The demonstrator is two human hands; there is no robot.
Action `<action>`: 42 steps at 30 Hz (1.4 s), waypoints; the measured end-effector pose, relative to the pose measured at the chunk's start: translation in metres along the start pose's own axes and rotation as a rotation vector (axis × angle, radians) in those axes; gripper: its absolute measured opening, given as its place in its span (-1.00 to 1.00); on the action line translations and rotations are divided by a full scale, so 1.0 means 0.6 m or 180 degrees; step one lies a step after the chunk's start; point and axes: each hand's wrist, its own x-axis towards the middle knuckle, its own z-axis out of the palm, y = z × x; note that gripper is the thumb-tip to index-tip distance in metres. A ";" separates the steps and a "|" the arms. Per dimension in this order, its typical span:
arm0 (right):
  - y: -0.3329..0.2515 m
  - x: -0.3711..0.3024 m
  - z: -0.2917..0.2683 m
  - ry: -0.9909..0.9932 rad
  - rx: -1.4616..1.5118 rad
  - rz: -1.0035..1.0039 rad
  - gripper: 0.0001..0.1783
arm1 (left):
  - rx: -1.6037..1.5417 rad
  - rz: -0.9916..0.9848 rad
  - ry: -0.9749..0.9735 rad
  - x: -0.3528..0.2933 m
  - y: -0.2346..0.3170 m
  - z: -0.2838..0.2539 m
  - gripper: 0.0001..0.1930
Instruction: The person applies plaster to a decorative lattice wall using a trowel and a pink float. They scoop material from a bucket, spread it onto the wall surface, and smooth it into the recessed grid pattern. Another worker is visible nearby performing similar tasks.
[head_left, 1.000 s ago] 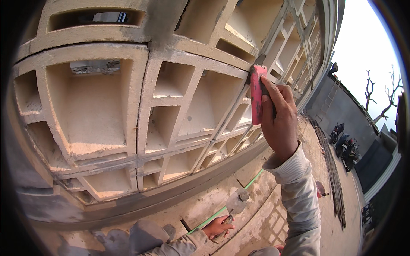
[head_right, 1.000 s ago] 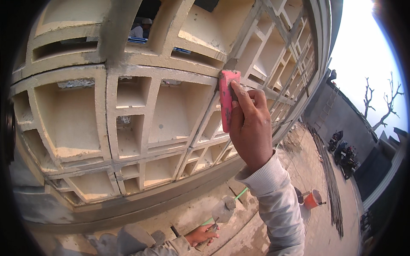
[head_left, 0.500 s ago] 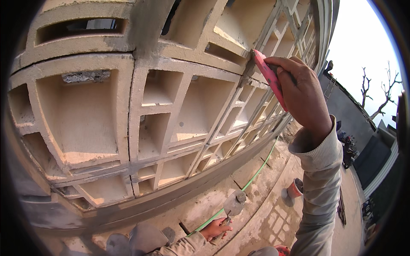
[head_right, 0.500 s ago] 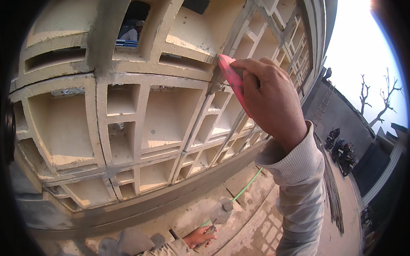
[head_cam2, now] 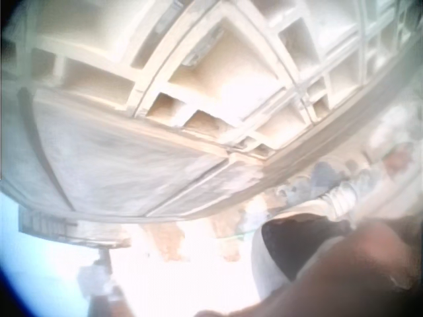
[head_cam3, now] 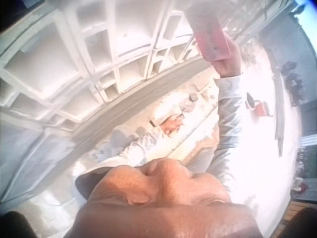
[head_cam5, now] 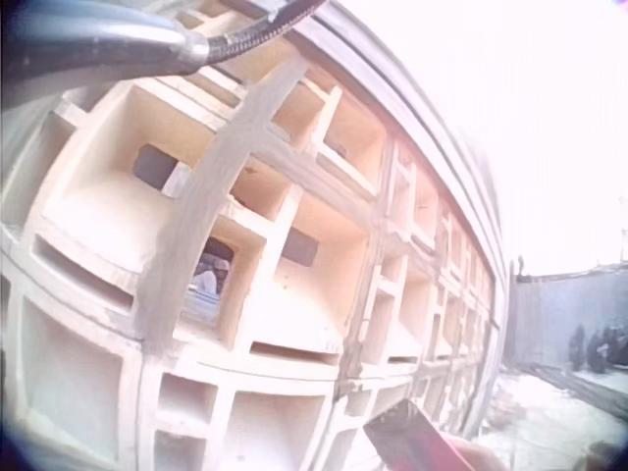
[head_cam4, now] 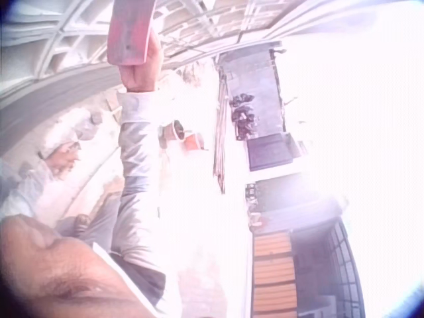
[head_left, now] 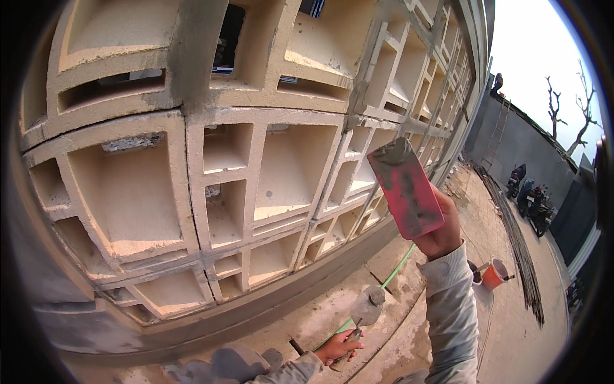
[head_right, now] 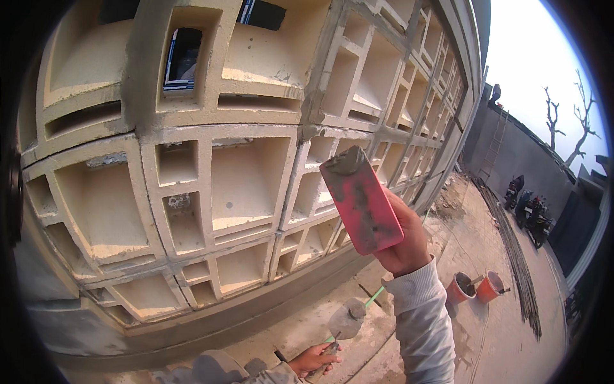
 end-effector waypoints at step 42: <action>0.056 0.150 0.018 -0.0004 -0.5867 -0.3860 -0.57 | 0.0073 0.0257 0.0040 0.006 0.005 -0.006 -0.57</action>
